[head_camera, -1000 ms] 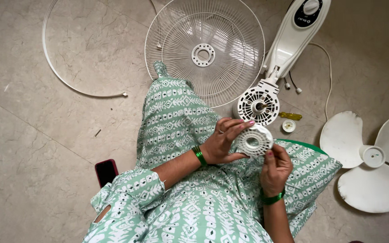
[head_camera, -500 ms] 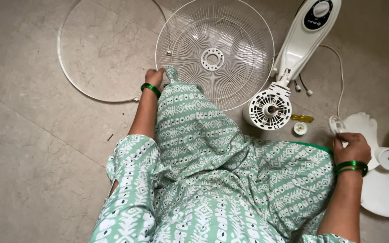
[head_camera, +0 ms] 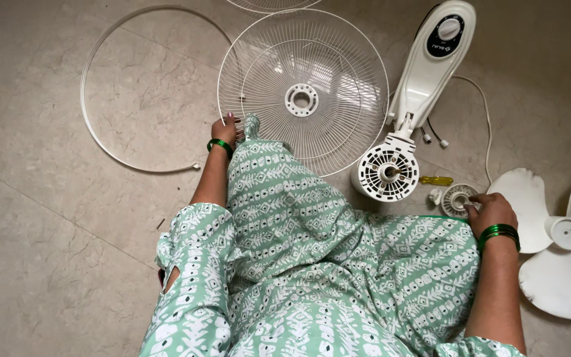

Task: The person assembles a white electric fan by attaching the fan blades to the motor hub, securing them with a cap, and then fitting the front wire cage over the blades. The person handles the fan blades, motor hub, front cage, and a small cap by hand.

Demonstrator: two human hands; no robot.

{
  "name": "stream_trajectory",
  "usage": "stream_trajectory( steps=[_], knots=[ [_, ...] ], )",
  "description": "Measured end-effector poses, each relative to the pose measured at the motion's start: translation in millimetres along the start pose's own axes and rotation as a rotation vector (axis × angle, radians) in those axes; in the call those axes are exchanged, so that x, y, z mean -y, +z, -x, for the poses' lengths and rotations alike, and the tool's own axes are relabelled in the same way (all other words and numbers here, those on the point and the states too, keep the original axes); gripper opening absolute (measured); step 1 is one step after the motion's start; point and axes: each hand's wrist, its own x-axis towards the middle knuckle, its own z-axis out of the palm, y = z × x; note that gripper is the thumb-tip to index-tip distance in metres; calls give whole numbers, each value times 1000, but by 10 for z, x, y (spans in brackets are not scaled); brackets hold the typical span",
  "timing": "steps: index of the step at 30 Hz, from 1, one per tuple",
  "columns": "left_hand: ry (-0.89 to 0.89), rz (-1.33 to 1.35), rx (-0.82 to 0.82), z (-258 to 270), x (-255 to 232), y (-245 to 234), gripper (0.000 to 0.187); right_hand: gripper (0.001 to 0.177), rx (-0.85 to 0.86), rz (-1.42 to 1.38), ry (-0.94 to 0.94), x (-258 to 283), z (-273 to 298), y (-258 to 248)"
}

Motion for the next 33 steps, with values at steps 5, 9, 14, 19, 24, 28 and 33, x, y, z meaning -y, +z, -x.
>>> stream_trajectory(
  steps=[5, 9, 14, 19, 24, 28, 33],
  knots=[
    [410, -84, 21, -132, 22, -4, 36, 22, -153, -108, 7, 68, 124, -57],
    [453, 187, 191, -191, 6, -36, 39, 19, -301, -180, -33, 112, 233, -99],
    [534, 285, 173, -207, -463, -196, 38, 18, -344, -242, -32, 164, 304, -166],
    [946, 296, 109, 80, -1287, -452, 36, 13, -457, -332, -72, 227, 425, -203],
    [1077, 391, -28, 812, -1804, -738, 44, 13, -578, -604, -141, 322, 484, -341],
    [935, 639, 82, 1360, -1934, -882, 51, 21, -672, -849, -116, 584, 493, -445],
    [676, 729, 248, 1900, -1738, -625, 68, 42, -597, -1289, -155, 1118, 506, -745]
  ],
)
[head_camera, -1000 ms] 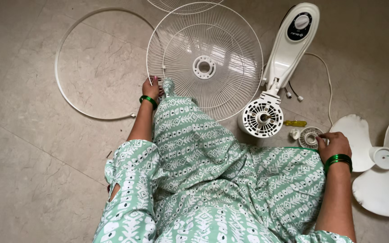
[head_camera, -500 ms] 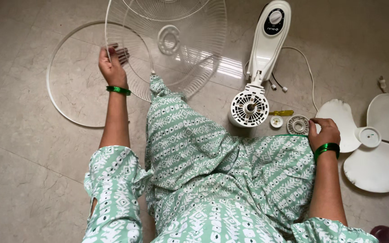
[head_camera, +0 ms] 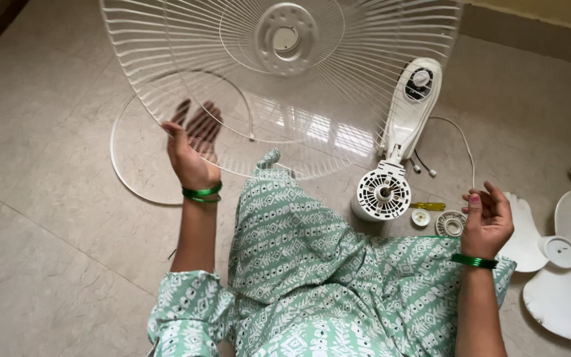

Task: The person assembles a white electric fan by attaching the fan blades to the motor hub, securing them with a cap, and then fitting the front wire cage over the blades. The person handles the fan blades, motor hub, front cage, and a small cap by hand.

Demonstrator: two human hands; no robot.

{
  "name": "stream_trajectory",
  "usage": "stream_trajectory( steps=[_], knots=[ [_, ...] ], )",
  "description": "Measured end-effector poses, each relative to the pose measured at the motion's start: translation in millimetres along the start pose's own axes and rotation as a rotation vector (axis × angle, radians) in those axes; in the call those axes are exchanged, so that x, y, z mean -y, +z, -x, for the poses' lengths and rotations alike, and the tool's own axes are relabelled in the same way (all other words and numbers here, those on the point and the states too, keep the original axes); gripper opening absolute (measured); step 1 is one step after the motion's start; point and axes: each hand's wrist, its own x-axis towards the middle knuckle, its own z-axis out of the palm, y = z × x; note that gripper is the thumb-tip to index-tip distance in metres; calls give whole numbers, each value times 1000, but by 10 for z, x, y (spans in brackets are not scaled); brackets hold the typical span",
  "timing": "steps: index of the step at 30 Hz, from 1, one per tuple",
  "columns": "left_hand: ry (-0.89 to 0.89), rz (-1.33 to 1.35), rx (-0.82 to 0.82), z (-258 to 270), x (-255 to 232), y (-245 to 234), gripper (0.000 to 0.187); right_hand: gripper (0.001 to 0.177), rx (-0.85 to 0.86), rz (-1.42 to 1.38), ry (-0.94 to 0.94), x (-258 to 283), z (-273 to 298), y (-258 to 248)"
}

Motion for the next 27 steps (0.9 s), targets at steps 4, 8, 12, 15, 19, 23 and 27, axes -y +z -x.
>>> stream_trajectory(
  steps=[4, 8, 12, 15, 19, 23, 27],
  knots=[
    [-119, 170, 94, 417, 263, 356, 67, 68, 91, -316, 26, 546, 3, 195],
    [-250, 243, 135, 816, 475, 654, 65, 86, 137, -537, 47, 987, 99, 173],
    [-351, 212, 143, 999, 578, 797, 65, 89, -4, -512, 69, 1086, 159, 8],
    [-362, 251, 218, 979, 549, 797, 62, 83, -4, -466, 25, 1031, 24, -240],
    [-351, 22, 366, 759, 193, 741, 62, 81, -67, -154, -160, 1186, -173, -689],
    [-415, -184, 596, 466, -329, 734, 56, 86, -20, 165, -340, 1671, -294, -843],
    [-452, -288, 859, 372, -418, 1071, 43, 78, 130, 353, -459, 2186, -268, -699]
  ],
)
